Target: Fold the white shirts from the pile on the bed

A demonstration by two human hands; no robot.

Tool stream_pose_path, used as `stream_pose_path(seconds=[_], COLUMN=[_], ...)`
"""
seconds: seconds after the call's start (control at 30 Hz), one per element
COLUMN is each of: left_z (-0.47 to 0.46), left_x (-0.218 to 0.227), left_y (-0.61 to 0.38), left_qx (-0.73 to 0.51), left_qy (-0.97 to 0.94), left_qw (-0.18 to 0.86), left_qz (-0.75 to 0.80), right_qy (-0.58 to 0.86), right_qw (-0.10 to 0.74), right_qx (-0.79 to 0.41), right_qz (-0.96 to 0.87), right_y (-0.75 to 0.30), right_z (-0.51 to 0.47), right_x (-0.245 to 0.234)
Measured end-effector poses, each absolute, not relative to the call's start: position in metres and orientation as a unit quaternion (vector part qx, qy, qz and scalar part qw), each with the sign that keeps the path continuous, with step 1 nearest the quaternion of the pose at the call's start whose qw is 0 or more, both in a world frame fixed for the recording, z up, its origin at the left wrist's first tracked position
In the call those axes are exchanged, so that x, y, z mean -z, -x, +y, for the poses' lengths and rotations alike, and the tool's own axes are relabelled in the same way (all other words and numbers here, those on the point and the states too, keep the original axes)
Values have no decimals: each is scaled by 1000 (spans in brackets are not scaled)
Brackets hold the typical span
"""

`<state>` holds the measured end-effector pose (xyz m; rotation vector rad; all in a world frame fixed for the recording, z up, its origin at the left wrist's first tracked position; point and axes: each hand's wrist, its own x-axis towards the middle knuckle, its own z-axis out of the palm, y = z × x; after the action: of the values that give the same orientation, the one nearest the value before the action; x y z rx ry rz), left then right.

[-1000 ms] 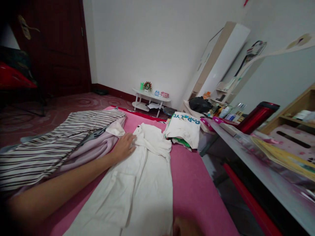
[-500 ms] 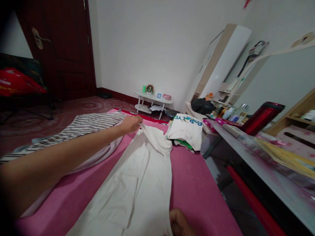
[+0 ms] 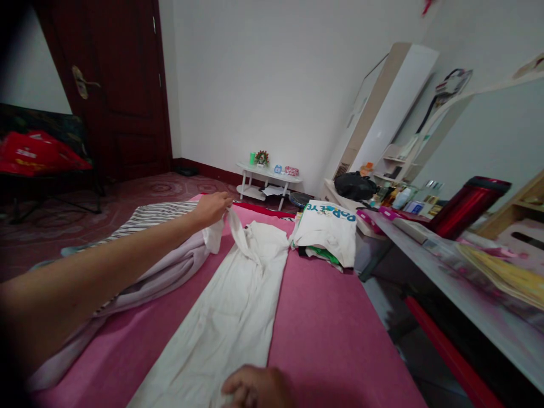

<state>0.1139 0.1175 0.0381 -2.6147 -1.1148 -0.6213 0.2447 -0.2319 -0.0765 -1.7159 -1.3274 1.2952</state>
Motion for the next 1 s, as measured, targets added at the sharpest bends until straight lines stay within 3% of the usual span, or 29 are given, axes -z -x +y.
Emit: stream_pose_path(seconds=[0.17,0.3,0.47,0.67,0.87,1.0], left_z=[127,123,72,12,15,18], left_x=[-12,1,22,78,97,98], left_y=[-96,-98,-131,-170,-178,-179], left_qx=[180,165,194,266,307,305], left_qy=[903,912,926,919,894,891], left_qw=[91,70,30,-121,-117,-124], left_qz=[-380,-368,-323,-265,-306,-313], right_qy=[664,678,717,760,762,785], right_qw=[466,510,488,391,252,253], right_qx=[-325,-179,-119,-96,-124,-75], right_qz=[-486,-498,-483,-510,-584,-561], right_y=[-296,-344,-377,-402,-423,-425], right_z=[-160,-88,-13,30,32,45], right_x=[55,53,61,74,74,68])
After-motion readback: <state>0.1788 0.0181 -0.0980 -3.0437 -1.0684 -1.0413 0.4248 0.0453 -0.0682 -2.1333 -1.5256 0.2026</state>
